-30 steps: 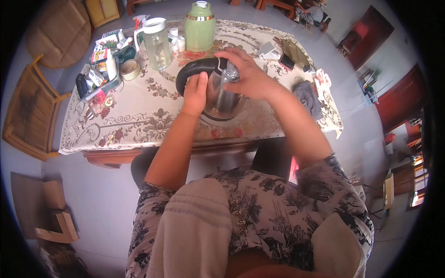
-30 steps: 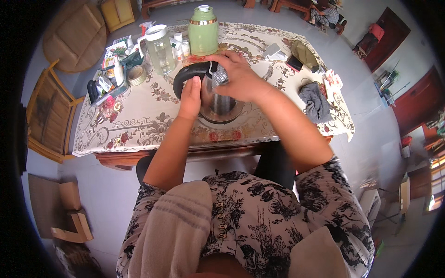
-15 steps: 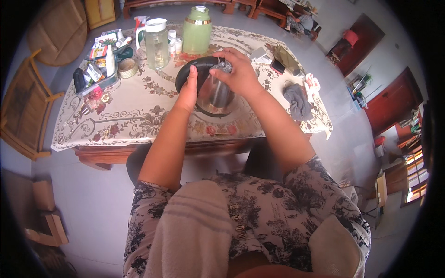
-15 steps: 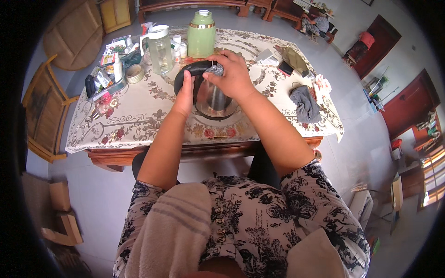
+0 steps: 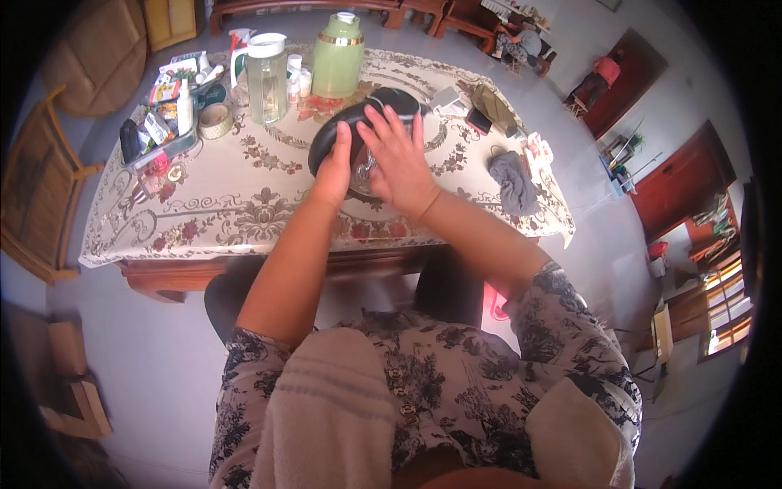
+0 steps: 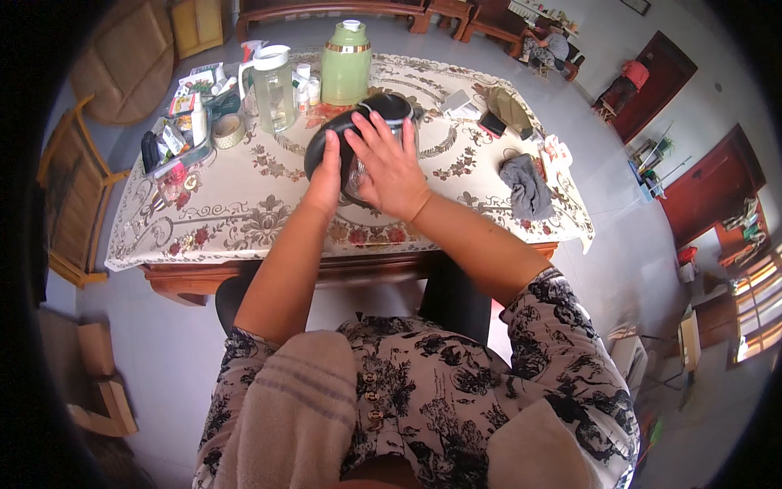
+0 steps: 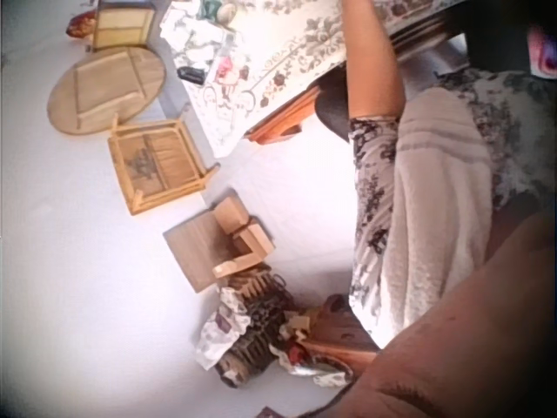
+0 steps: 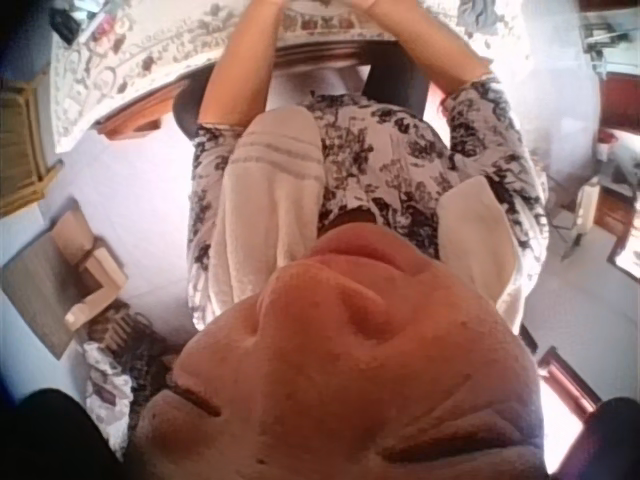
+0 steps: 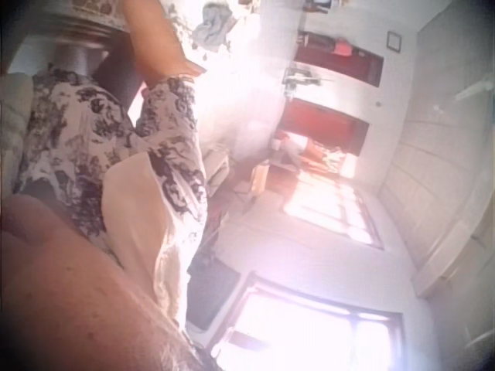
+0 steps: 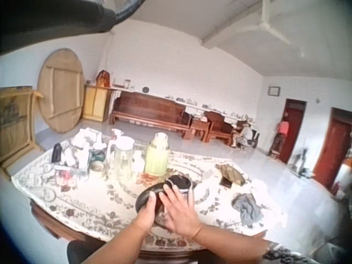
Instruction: The person scrubs a stainless steel thermos with a metal scouring pad while seated at a dining table. They repeatedly rub the exterior and lid of the thermos, rotating it to cover different areas, and continue the scrubbing motion throughout the clip.
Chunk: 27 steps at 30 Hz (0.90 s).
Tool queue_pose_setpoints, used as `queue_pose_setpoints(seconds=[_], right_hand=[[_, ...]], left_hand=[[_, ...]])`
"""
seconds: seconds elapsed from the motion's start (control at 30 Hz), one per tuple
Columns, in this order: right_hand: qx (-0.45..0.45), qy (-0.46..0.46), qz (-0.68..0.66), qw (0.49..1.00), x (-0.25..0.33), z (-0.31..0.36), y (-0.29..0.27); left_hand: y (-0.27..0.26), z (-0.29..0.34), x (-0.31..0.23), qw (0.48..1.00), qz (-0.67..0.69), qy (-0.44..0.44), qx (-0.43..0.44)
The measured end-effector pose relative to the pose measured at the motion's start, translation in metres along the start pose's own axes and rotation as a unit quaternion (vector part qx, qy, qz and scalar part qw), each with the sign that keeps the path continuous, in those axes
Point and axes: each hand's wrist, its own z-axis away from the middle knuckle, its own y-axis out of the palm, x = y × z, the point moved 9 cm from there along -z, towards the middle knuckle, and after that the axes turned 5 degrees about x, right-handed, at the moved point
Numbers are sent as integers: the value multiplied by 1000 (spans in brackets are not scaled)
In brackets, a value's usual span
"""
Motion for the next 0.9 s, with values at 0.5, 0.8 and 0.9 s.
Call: queue_pose_setpoints(seconds=[0.5, 0.8, 0.9], right_hand=[[-186, 64, 22, 980, -13, 26, 23], [-212, 181, -140, 950, -69, 0, -24], [-159, 265, -206, 928, -75, 26, -3]], left_hand=[[44, 12, -6, 996, -79, 33, -4], [23, 9, 4, 988, -125, 11, -95], [20, 8, 12, 986, -132, 2, -107]])
